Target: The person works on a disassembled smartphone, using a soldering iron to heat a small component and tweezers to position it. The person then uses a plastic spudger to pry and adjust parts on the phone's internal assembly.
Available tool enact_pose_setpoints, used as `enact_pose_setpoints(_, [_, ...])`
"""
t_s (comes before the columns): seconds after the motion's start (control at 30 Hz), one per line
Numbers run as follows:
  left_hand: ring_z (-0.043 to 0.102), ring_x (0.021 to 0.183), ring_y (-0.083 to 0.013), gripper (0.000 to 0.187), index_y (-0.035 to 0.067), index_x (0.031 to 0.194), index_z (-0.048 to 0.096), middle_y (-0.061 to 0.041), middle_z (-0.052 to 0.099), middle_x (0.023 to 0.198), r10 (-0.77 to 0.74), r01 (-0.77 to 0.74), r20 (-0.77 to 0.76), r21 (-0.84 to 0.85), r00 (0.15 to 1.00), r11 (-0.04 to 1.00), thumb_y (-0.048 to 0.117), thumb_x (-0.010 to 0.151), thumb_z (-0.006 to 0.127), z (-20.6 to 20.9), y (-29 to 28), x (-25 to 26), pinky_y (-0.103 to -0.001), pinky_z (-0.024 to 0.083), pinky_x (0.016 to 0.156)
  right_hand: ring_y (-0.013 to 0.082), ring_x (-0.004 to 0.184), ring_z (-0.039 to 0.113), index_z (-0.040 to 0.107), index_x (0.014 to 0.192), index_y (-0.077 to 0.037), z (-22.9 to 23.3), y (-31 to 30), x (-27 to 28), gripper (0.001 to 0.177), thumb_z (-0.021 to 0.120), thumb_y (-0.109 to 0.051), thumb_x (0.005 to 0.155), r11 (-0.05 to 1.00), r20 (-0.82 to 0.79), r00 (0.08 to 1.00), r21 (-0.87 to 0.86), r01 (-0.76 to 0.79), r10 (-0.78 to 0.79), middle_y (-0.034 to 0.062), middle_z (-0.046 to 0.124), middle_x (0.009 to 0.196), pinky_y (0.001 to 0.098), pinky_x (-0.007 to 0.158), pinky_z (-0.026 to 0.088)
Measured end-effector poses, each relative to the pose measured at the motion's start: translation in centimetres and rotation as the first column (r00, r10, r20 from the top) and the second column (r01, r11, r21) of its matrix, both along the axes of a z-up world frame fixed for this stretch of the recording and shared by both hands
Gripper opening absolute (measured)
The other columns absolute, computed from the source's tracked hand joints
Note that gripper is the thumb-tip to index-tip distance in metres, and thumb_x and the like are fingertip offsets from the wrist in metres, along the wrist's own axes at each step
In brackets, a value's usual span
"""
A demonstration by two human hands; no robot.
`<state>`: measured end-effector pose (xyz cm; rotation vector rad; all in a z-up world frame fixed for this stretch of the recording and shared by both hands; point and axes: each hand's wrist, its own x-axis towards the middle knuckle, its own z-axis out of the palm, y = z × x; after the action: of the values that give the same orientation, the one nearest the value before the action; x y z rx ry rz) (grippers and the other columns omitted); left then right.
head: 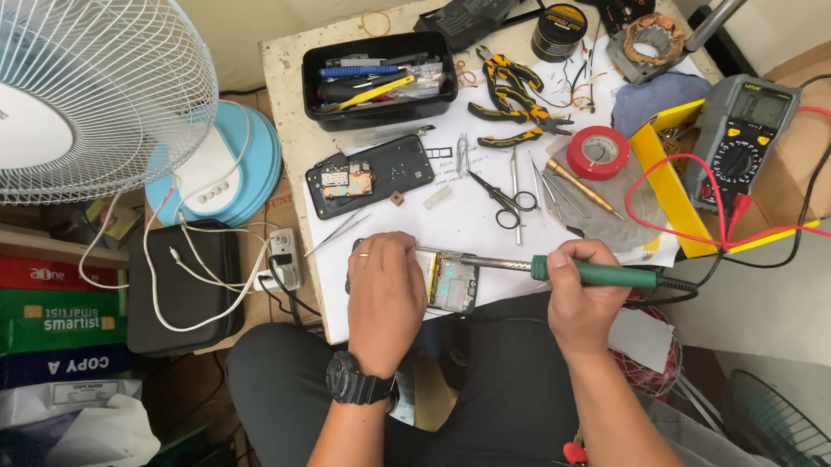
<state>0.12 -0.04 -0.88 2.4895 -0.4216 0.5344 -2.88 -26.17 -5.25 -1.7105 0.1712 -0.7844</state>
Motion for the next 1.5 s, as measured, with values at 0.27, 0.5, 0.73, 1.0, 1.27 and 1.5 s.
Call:
enact_pose_setpoints(0.27, [0.076,0.123,-0.0351,0.015,0.004,0.118,0.072,-0.013,0.076,0.11,0.001,-0.001,0.011,0.003,1.0,1.0,-0.005,0.107,0.07,0.0,-0.1,0.0,-0.049,0.055,0.115,0.0111,0.046,0.055,0.073,0.089,-0.005,0.0,0.0,0.0,0.022,0.076,-0.02,0.105,1.0,0.007,1.0,-0.002,0.005,-0.005,0.0051,0.052,0.047,0.0228,0.054,0.043])
enact_pose_setpoints(0.5, [0.076,0.122,-0.0355,0.015,0.003,0.118,0.071,-0.013,0.075,0.11,-0.008,0.008,0.031,0.0,0.999,1.0,-0.006,0.107,0.069,-0.1,0.0,0.1,-0.049,0.055,0.115,0.0111,0.043,0.052,0.07,0.087,-0.006,0.8,0.1,0.1,0.022,0.072,-0.02,0.105,0.997,0.008,0.999,0.059,0.047,-0.047,0.0044,0.046,0.043,0.0216,0.046,0.042])
enact_pose_setpoints(0.73, [0.077,0.121,-0.0349,0.016,0.004,0.118,0.071,-0.012,0.076,0.11,-0.001,0.002,0.031,-0.01,1.0,1.0,-0.007,0.106,0.069,0.2,-0.1,0.0,-0.049,0.055,0.114,0.0059,0.041,0.041,0.063,0.087,-0.01,1.0,0.2,0.5,0.021,0.067,-0.019,0.105,0.903,0.059,0.998,0.428,-0.026,0.001,-0.004,0.032,0.05,0.021,0.043,0.04])
enact_pose_setpoints(1.0, [0.078,0.117,-0.0352,0.015,0.004,0.117,0.072,-0.012,0.076,0.108,0.025,-0.025,0.05,0.0,0.998,1.0,-0.006,0.105,0.07,0.9,-0.1,-0.3,-0.05,0.056,0.112,0.0059,0.043,0.043,0.067,0.094,-0.003,0.8,0.7,0.6,0.016,0.07,-0.015,0.105,0.919,0.065,0.996,0.392,0.033,-0.063,-0.0029,0.032,0.051,0.0201,0.046,0.041])
enact_pose_setpoints(1.27, [0.064,0.103,-0.0401,0.01,0.002,0.118,0.064,-0.016,0.068,0.108,0.005,0.001,0.083,-0.077,0.997,0.997,-0.003,0.11,0.06,1.8,-0.2,-0.6,-0.052,0.051,0.099,0.0318,0.098,0.064,0.065,0.13,0.008,10.7,1.1,-3.5,0.031,0.068,-0.021,0.121,0.92,0.242,0.947,-0.276,0.276,-0.212,0.0216,0.063,0.115,0.0465,0.102,0.055])
enact_pose_setpoints(1.5, [0.063,0.099,-0.0408,0.007,0.002,0.112,0.063,-0.017,0.066,0.105,-0.019,0.026,0.085,-0.081,0.996,0.996,-0.004,0.108,0.061,2.2,0.2,-0.8,-0.053,0.051,0.097,0.037,0.106,0.077,0.077,0.124,0.011,9.5,2.3,-2.5,0.013,0.083,0.001,0.118,0.899,0.123,0.992,-0.436,0.035,0.021,0.0256,0.078,0.116,0.0458,0.099,0.06])
